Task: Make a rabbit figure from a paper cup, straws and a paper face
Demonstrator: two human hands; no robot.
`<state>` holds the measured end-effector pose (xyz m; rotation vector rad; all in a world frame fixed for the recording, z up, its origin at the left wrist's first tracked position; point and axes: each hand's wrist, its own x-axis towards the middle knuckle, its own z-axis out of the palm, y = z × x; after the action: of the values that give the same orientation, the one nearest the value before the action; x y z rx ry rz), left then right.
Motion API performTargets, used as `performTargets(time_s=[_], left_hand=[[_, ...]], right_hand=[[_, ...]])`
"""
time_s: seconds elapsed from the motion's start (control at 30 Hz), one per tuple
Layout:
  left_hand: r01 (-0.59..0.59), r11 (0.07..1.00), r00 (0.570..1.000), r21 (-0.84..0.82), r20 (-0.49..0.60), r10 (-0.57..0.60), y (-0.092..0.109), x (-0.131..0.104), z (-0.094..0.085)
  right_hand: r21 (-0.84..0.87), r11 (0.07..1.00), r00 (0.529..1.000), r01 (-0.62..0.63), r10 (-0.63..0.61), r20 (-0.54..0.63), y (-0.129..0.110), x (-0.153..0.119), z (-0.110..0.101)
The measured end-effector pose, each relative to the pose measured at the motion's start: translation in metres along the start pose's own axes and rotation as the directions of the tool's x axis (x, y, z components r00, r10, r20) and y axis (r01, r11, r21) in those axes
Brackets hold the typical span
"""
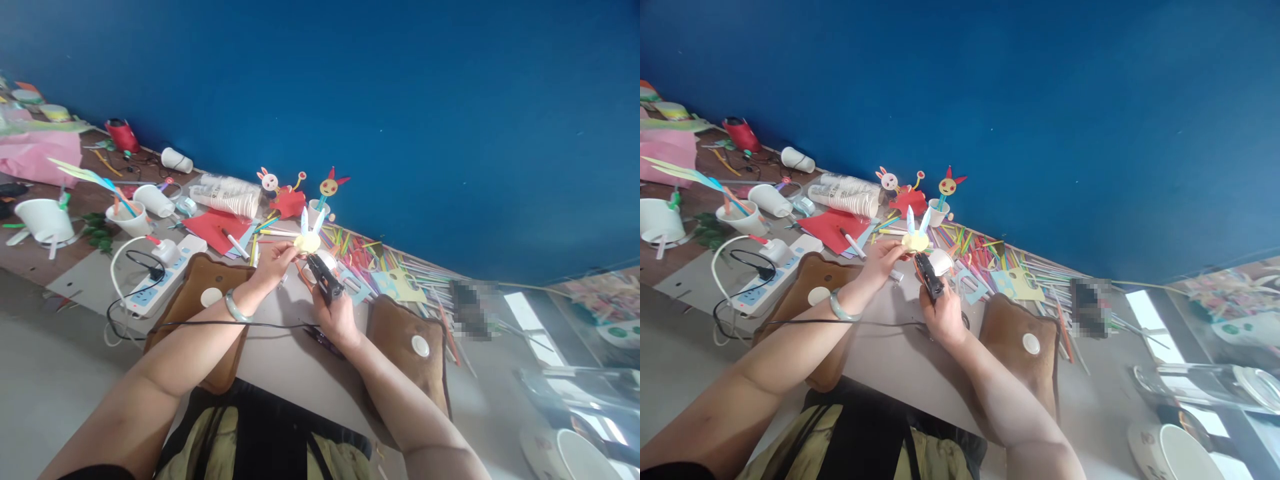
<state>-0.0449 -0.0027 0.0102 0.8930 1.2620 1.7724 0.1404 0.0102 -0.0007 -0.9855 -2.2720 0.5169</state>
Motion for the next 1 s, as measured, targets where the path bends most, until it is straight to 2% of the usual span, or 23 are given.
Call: performTargets(time_s=[0.17,0.47,0.73,0.87,1.0], left_hand=[[-0.003,1.000,1.000,0.013,-0.013,0.003,0.006,-0.002,0.000],[0.012,0.999,1.000,0.030,-0.004,-0.012,0.007,-0.003,-0.001],[0.007,1.000,1.000,-0.019,-0.008,-0.007,0.002,0.000,0.000],[0.016,1.000,1.000,-0.002,-0.025,-0.016,-0.001,0.002,-0.001],[0.044,0.999,0.999,0.007,-0.031,-0.043,0.000,0.002,-0.002]], right_hand=[[0.039,0.998,0.999,0.047,-0.047,0.000,0.000,-0.001,0.002],[0.013,1.000,1.000,0.026,-0.026,0.000,0.001,-0.003,0.004],[0.038,0.999,1.000,0.000,0.001,-0.022,0.001,-0.001,0.001],[0.086,0.992,0.995,0.095,-0.095,-0.008,-0.002,-0.004,-0.002],[0.170,0.972,0.985,0.161,-0.169,0.033,-0.017,-0.010,-0.007]])
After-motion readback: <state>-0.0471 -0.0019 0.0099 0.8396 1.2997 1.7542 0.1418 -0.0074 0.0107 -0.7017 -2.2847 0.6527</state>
